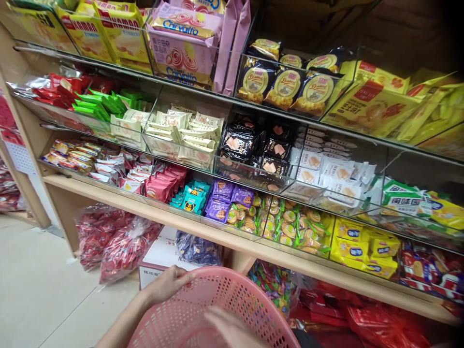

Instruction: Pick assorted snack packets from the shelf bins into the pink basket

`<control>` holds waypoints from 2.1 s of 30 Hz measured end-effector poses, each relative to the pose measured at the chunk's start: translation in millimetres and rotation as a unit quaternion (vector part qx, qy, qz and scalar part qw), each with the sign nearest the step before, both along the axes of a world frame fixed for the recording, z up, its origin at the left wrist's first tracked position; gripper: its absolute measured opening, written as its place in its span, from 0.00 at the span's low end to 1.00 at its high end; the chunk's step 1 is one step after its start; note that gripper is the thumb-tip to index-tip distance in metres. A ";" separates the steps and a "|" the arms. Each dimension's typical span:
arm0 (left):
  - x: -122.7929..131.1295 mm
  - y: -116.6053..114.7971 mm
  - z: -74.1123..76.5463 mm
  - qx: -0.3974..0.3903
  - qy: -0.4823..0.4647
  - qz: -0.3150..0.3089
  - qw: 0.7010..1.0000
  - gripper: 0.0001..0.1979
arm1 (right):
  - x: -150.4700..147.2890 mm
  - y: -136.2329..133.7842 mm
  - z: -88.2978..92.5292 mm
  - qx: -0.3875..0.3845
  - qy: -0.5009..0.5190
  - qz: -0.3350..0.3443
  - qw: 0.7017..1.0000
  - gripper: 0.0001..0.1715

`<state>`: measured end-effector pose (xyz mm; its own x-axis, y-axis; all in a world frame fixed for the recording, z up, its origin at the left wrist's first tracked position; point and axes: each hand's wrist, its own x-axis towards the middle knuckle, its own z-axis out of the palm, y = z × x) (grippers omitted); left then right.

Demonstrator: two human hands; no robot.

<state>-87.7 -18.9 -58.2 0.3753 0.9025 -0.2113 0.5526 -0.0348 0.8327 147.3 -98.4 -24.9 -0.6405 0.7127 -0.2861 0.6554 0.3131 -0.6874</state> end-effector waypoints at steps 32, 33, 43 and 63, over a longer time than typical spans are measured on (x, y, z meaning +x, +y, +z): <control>-2.8 4.4 -13.3 0.010 -0.010 -0.004 1.000 0.29 | 29.7 188.3 131.8 0.516 -0.224 -0.200 0.802 0.35; -2.6 4.2 -12.3 0.009 -0.011 -0.004 1.000 0.28 | 29.2 187.5 130.8 0.520 -0.225 -0.204 0.798 0.35; -0.8 3.4 -4.7 0.002 -0.002 -0.006 1.000 0.25 | 30.0 183.4 115.9 0.586 -0.183 -0.206 0.762 0.25; -0.8 2.8 -6.4 -0.005 -0.009 -0.013 1.000 0.28 | 49.5 111.5 102.9 0.700 -0.064 -0.126 0.700 0.21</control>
